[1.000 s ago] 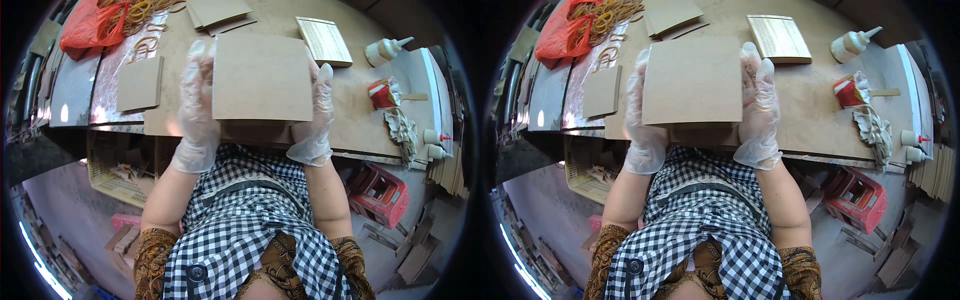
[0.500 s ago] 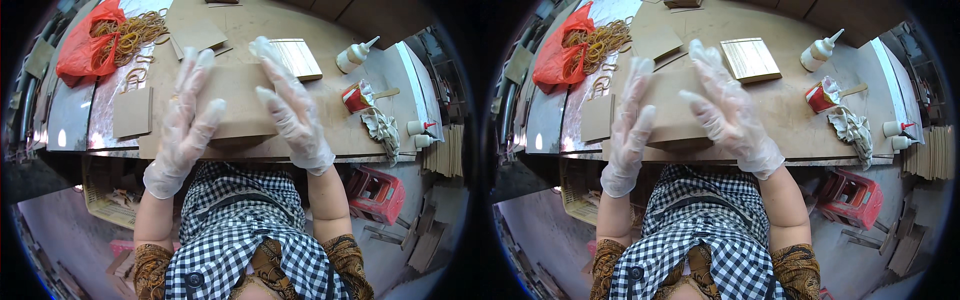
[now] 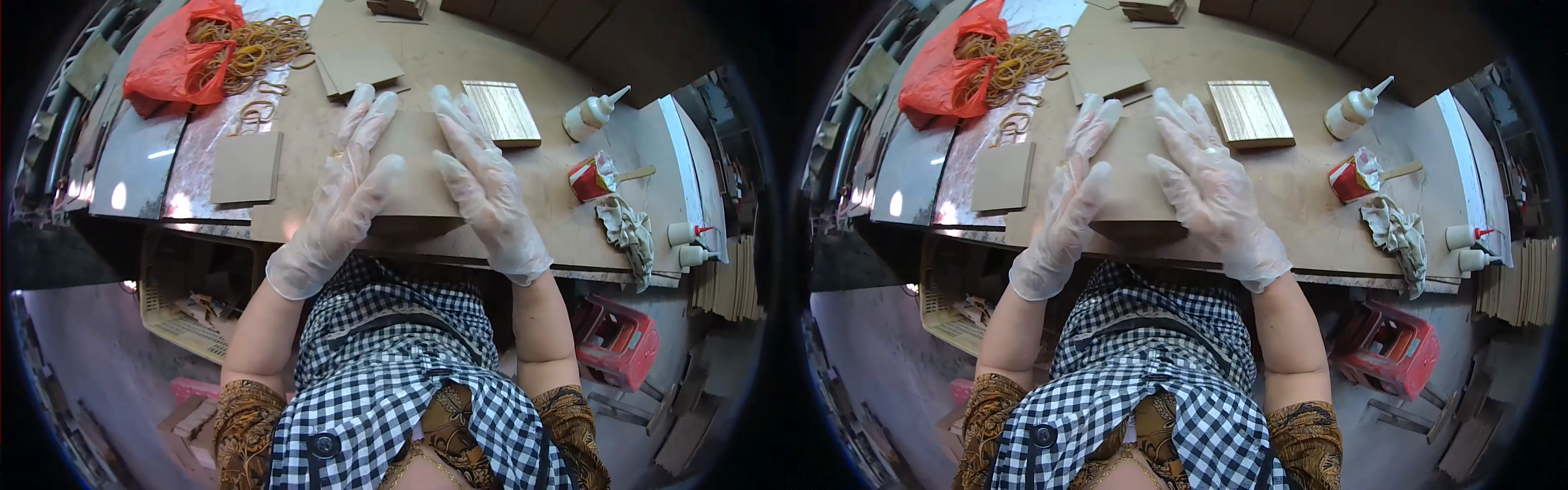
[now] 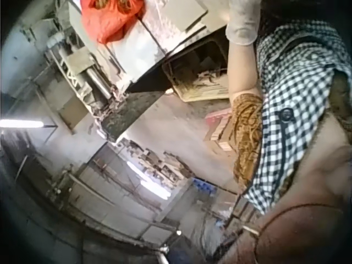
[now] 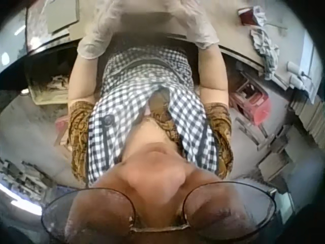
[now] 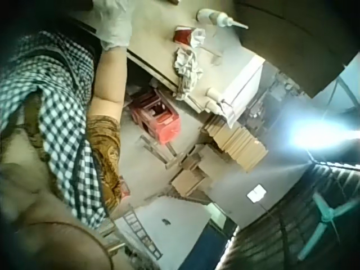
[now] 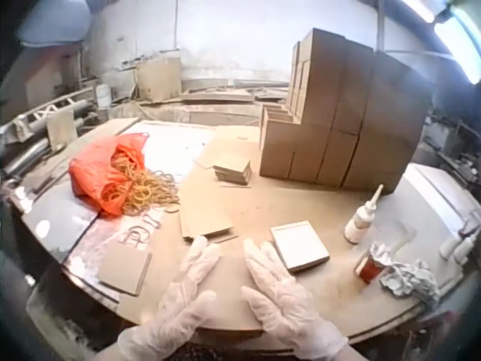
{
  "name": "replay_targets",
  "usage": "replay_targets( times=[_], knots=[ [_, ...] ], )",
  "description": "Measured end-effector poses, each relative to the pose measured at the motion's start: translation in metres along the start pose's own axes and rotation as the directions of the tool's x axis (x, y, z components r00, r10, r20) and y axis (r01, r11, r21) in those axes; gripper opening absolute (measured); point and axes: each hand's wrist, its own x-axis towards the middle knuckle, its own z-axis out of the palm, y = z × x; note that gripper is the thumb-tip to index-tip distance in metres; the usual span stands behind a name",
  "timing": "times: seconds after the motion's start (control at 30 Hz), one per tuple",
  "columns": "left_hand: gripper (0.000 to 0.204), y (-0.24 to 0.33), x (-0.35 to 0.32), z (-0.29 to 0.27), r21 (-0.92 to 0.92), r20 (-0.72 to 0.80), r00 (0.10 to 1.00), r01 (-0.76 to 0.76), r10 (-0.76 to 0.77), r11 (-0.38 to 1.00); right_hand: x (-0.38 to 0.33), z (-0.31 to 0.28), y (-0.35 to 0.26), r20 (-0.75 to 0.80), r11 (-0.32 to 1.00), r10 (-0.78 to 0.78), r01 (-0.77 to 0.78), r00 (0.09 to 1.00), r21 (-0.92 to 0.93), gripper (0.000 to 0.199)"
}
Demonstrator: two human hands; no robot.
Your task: The person assembles small cardboard boxes by folding flat pieces into shape and securing the edges with rubber bands. They handle multiple units sequentially, applying tension to the bands to hold the structure together before moving to the next box.
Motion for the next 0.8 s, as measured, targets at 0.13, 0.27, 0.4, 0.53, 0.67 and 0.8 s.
replay_targets(
  times=[0.13, 0.27, 0.4, 0.53, 0.67, 0.8],
  knots=[
    [0.081, -0.042, -0.017, 0.003, -0.582, -0.101, 0.986, 0.046, -0.129, 0.812, -0.006, 0.010, 0.007, -0.159, 0.766, 0.230, -0.078, 0.960, 0.638, 0.069],
    [0.115, -0.052, -0.038, -0.010, -0.560, 0.164, 0.984, 0.153, -0.071, 0.814, -0.025, 0.027, 0.032, -0.082, 0.571, 0.476, -0.237, 0.875, 0.786, 0.074],
    [0.116, -0.050, -0.035, -0.023, -0.381, 0.355, 0.895, 0.402, -0.269, 0.833, -0.035, 0.032, 0.039, -0.020, 0.549, 0.569, -0.362, 0.822, 0.753, 0.060],
    [0.108, -0.057, -0.023, -0.030, -0.565, 0.367, 0.898, 0.423, -0.244, 0.708, -0.021, 0.034, 0.036, -0.057, 0.677, 0.478, -0.327, 0.876, 0.660, 0.057],
    [0.092, -0.027, 0.003, -0.035, -0.614, 0.302, 0.882, 0.470, -0.361, 0.634, 0.005, 0.020, 0.033, -0.090, 0.751, 0.487, -0.363, 0.869, 0.551, 0.042],
    [0.067, 0.001, 0.022, -0.043, -0.543, 0.233, 0.828, 0.545, -0.509, 0.638, 0.042, -0.007, 0.001, 0.053, 0.602, 0.775, -0.761, 0.630, 0.243, 0.048]
  ],
)
